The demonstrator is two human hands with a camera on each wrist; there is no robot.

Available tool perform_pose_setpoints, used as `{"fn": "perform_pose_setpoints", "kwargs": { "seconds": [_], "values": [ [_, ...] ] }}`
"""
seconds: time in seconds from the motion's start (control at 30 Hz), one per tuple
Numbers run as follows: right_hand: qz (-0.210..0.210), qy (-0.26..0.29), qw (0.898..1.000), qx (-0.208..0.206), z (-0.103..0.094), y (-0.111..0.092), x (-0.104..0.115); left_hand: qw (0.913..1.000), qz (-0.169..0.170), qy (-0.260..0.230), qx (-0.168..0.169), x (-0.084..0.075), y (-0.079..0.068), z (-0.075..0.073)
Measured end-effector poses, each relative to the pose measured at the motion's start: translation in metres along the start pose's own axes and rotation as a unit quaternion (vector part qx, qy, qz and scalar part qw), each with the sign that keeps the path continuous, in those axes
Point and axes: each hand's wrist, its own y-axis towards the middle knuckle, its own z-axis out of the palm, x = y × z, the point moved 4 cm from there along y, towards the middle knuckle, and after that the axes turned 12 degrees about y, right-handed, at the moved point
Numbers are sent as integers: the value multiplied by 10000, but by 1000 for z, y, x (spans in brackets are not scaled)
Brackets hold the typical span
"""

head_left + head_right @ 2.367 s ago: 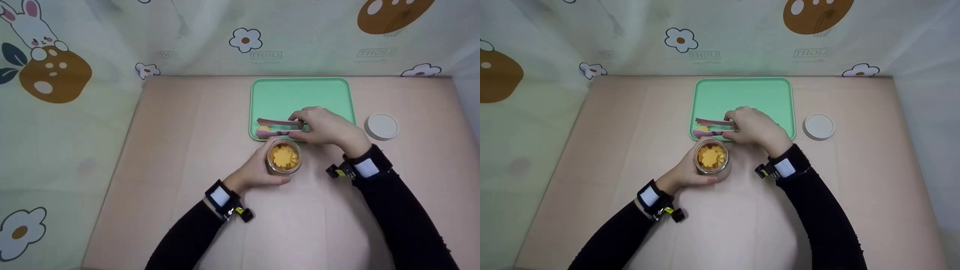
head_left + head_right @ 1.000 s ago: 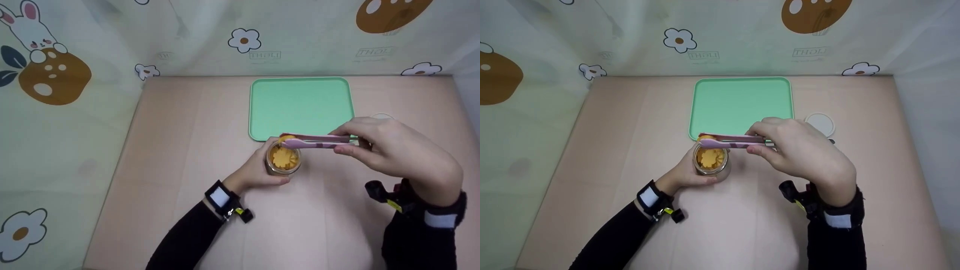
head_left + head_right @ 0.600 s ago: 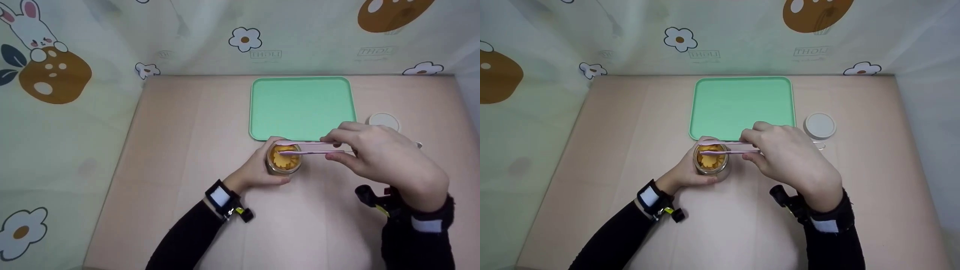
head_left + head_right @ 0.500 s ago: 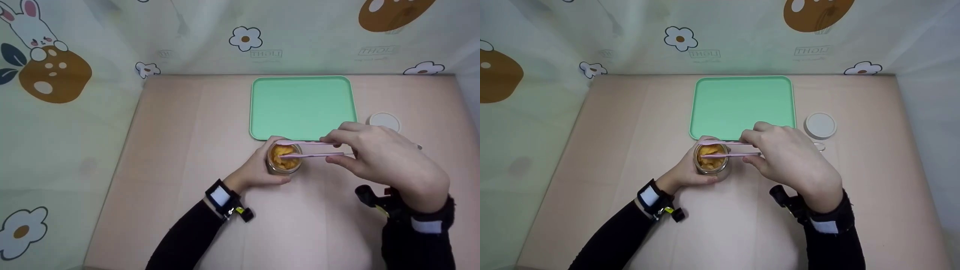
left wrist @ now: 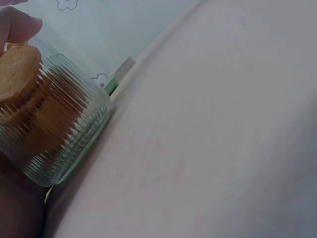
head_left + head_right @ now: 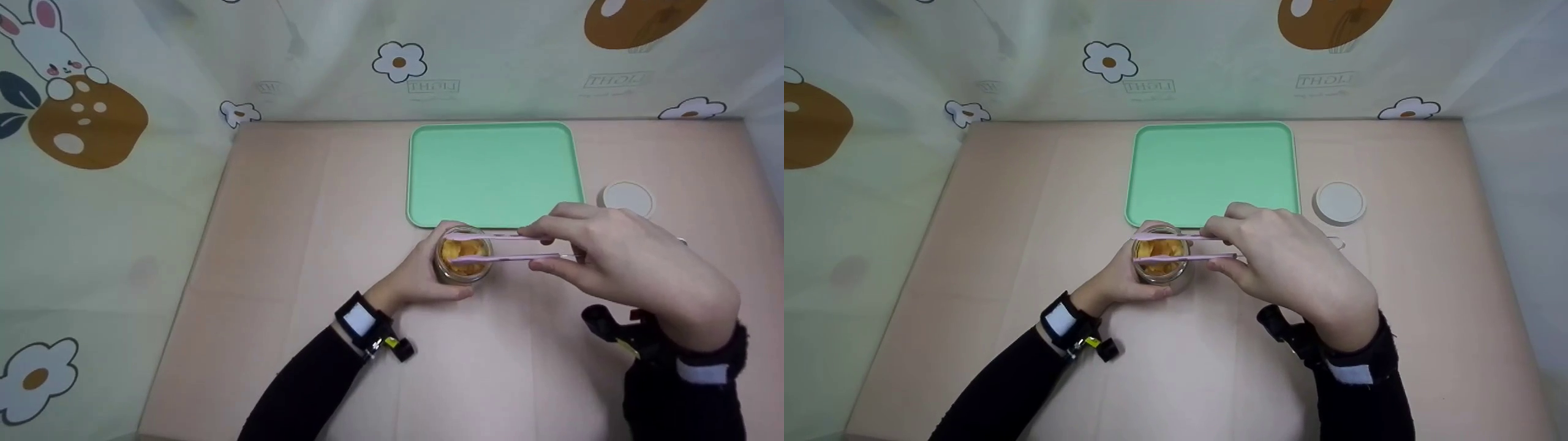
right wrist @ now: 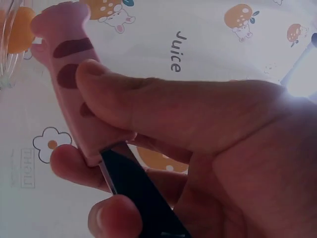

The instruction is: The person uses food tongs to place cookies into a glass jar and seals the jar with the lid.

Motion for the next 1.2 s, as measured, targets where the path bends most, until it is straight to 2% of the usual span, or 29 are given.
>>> {"fn": "perform_pose_setpoints", "kwargs": {
  "seconds": [0.13, 0.4, 0.67, 0.77, 0.9, 1.07, 1.2],
  "values": [
    [123, -78, 9999, 22, -1, -3, -2, 9999, 45, 80, -41, -1, 0, 0],
    [71, -181, 9996, -190, -8, -9, -5, 10000, 26, 20, 2, -2, 1, 0],
    [237, -93, 9991, -335, -13, -2, -17, 9999, 30, 151, -45, -2, -1, -1],
    [416, -27, 9982, -442, -15, 5, -32, 9999, 48, 134, -54, -2, -1, -1],
    [690, 6, 9962, -523, -11, 17, -63, 10000, 17, 61, -41, -1, -1, -2],
    [1525, 38, 9875, -385, 4, 32, -111, 10000, -64, 58, -47, 1, -1, -1],
    [2075, 81, 9773, -430, 27, 38, -141, 9999, -75, 88, -80, 2, -3, -2]
  ]
}}
